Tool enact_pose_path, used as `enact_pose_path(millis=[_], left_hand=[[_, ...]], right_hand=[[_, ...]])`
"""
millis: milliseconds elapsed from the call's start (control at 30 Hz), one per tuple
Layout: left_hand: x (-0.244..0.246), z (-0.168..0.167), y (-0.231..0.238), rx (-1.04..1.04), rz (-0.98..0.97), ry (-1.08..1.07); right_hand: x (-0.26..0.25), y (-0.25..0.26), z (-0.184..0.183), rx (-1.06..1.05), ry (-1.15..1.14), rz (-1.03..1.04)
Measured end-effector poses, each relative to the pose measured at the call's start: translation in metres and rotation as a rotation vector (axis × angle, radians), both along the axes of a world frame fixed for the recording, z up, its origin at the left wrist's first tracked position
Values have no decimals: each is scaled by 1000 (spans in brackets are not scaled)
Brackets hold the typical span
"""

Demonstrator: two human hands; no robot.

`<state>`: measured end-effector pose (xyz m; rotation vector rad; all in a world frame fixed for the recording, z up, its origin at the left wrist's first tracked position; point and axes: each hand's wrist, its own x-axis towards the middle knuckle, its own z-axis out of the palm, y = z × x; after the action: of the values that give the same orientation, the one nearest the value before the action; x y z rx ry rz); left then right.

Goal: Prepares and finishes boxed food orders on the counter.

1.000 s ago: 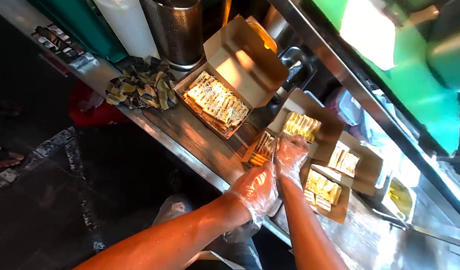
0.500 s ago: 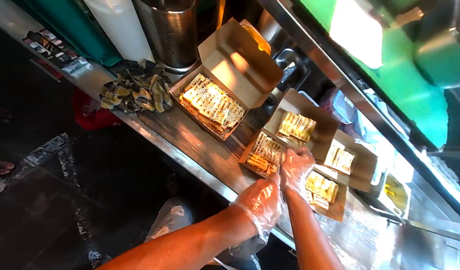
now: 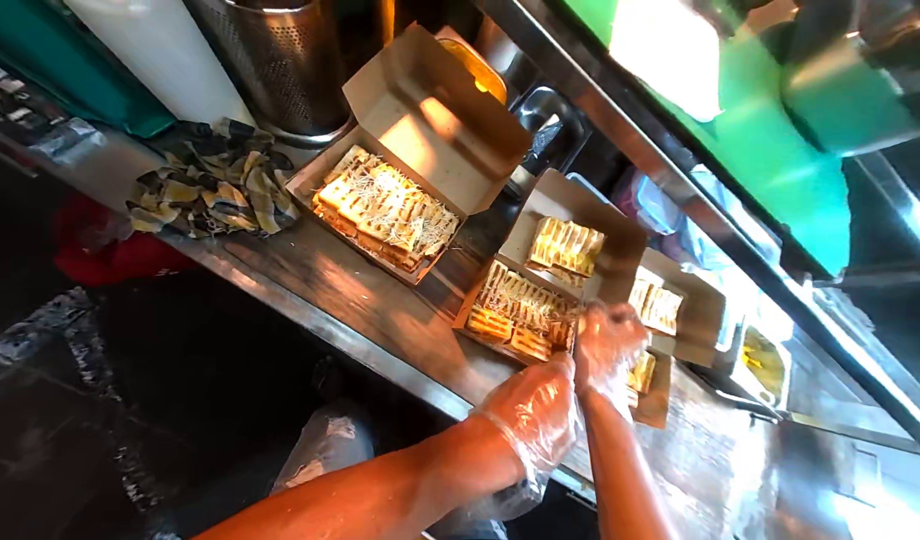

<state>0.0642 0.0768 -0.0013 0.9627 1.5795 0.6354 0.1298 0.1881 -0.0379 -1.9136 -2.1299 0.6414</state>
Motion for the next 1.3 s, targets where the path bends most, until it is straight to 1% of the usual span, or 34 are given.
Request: enact_pose_path(millis=[67, 100, 167, 200, 300, 333, 400, 467, 500, 533, 600, 633, 700, 733, 800, 867, 900, 933, 967, 1000, 1033, 1100, 1167, 1233, 1300], left_hand=[[4, -3, -2, 8, 38, -29], [7, -2, -2, 14, 33, -36], [10, 3, 3, 0, -33, -50], [10, 7, 7, -7, -57, -57], [6, 4, 14, 19, -30, -55], [7, 3, 15, 31, -29, -47], [6, 6, 15, 55, -16, -43], [-5, 12, 13, 59, 62, -69], [-10, 14, 11, 48, 105, -84], [-12, 14, 7, 38, 138, -97], [-14, 11, -1, 31, 184, -145], [-13, 6, -7, 45, 220, -182], [-17, -10, -12, 125, 359, -267], [-15, -19, -15, 149, 428, -334], [-14, -31, -20, 153, 588, -490], [-27, -30, -20, 124, 751, -642], [-36, -25, -24, 122, 793, -686], [-44, -19, -30, 136, 818, -702], [-51, -14, -36, 159, 815, -691], [-57, -10, -41, 186, 807, -673], [-62, -7, -44, 223, 813, -665], [-71, -4, -50, 260, 833, -660], [-76, -4, -56, 235, 863, -664], [-75, -5, -65, 220, 906, -653], [-76, -9, -73, 228, 915, -600]], right_hand=[[7, -12, 5, 91, 97, 31], [10, -10, 3, 103, 95, 25], [16, 7, -2, 35, -20, -20], [18, 13, -2, 28, -32, -60], [14, 1, 10, 162, 38, -38], [15, 1, 11, 152, 36, -26], [17, 17, 12, 72, -27, -1], [15, 27, 20, 155, 34, 18], [15, 23, 25, 207, 68, 47], [15, 15, 26, 208, 75, 98], [6, 2, 20, 47, 49, 155], [5, -2, 17, 21, 69, 151], [-1, -12, 17, 100, 206, 222], [2, -23, 14, 104, 267, 284], [5, -36, 15, 46, 283, 414], [2, -15, 24, -11, 314, 526], [-1, 2, 29, 7, 279, 591], [-7, 22, 33, 55, 173, 696], [-17, 44, 33, 101, 17, 816], [-31, 62, 30, 80, -167, 898], [-47, 75, 28, 21, -299, 971], [-72, 86, 21, -29, -443, 1098], [-81, 86, 15, -46, -489, 1145], [-70, 75, 15, -79, -431, 1151], [-58, 50, 25, -107, -346, 1162]])
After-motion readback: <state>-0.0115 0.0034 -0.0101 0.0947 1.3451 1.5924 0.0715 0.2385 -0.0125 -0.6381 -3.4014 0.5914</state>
